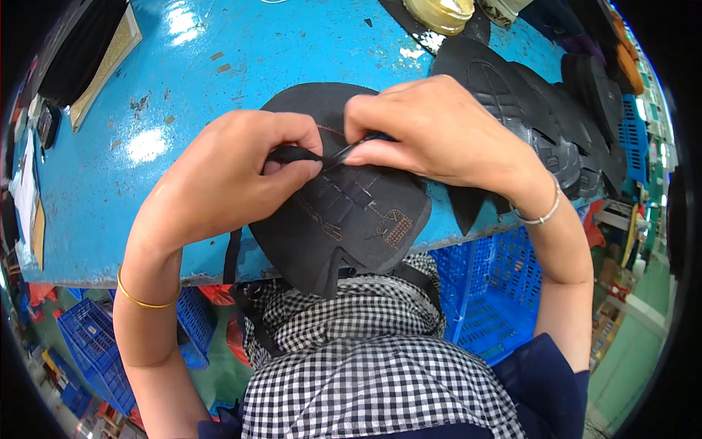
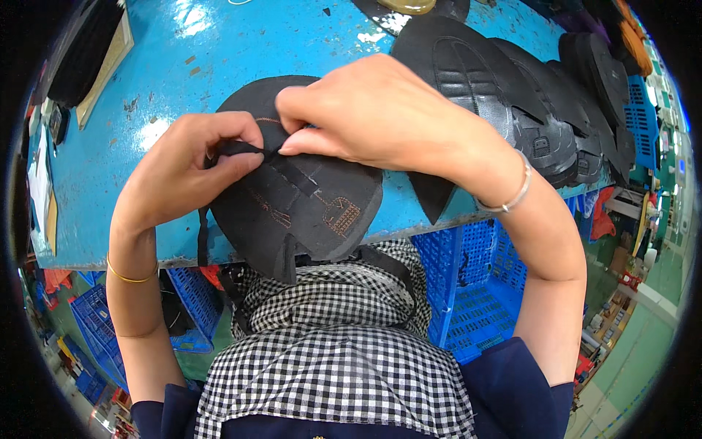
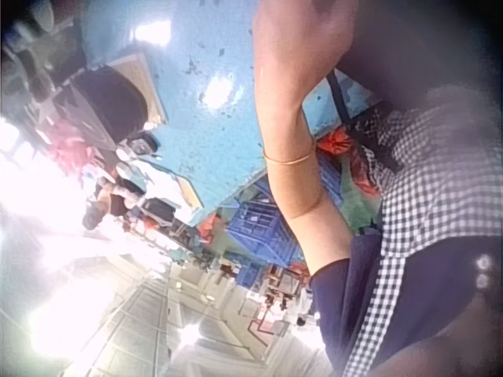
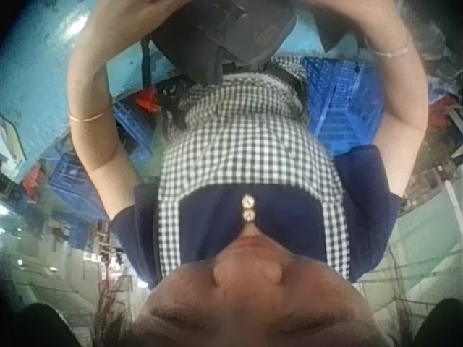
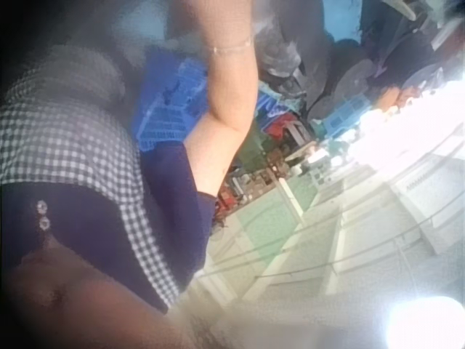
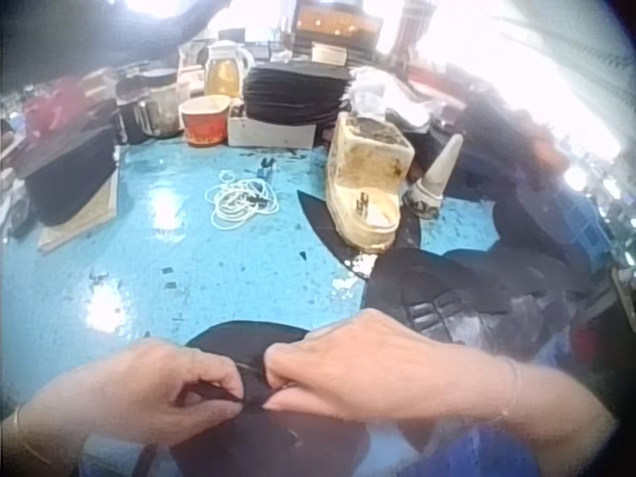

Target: The person stitches and trims shoe upper components and black fabric strips with thread, using scissors and nippers at a workbench.

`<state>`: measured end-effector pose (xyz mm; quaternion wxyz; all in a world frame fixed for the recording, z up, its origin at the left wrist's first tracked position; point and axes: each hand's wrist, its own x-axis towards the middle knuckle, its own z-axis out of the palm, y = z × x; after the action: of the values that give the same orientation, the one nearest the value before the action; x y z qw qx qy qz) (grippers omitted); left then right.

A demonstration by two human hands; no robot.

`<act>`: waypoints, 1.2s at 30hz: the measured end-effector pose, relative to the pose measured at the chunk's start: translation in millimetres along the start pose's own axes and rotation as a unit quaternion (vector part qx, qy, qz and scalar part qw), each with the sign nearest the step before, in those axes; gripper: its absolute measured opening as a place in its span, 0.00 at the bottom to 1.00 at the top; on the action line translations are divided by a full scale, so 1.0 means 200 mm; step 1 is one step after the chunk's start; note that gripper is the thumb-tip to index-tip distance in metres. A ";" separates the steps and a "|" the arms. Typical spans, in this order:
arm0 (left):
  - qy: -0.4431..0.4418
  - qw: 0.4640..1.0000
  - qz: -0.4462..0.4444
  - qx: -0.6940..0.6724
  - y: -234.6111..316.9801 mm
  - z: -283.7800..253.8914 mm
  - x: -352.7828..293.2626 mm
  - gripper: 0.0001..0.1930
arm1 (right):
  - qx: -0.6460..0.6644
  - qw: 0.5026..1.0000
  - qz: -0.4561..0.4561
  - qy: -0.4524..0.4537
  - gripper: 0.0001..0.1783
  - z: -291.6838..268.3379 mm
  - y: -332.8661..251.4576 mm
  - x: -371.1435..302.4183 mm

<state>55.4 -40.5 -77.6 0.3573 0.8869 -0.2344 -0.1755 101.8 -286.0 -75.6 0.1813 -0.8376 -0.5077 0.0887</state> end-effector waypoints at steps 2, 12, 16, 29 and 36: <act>0.075 0.980 0.021 -0.180 -0.07 0.02 -0.04 0.06 | 0.050 0.996 0.023 0.069 0.17 -0.03 -0.04 -0.05; 0.269 0.918 -0.031 -0.289 -0.05 -0.25 -0.19 0.10 | -0.202 0.978 -0.009 0.050 0.15 0.20 -0.44 -0.14; 0.352 0.914 -0.010 -0.200 -0.05 -0.34 -0.25 0.14 | -0.227 0.971 -0.010 0.081 0.12 0.25 -0.45 -0.12; 0.170 0.953 -0.087 -0.234 0.13 -0.05 -0.23 0.05 | 0.392 0.567 0.416 0.594 0.12 -0.05 -0.01 -1.01; 0.024 0.991 0.046 -0.121 0.32 0.19 -0.25 0.07 | 0.059 0.816 0.329 0.471 0.17 -0.19 0.26 -0.57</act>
<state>-22.2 -75.6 -51.3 0.4752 0.8294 -0.2432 -0.1648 103.2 -416.1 -65.6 0.4074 -0.8818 -0.0484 -0.2325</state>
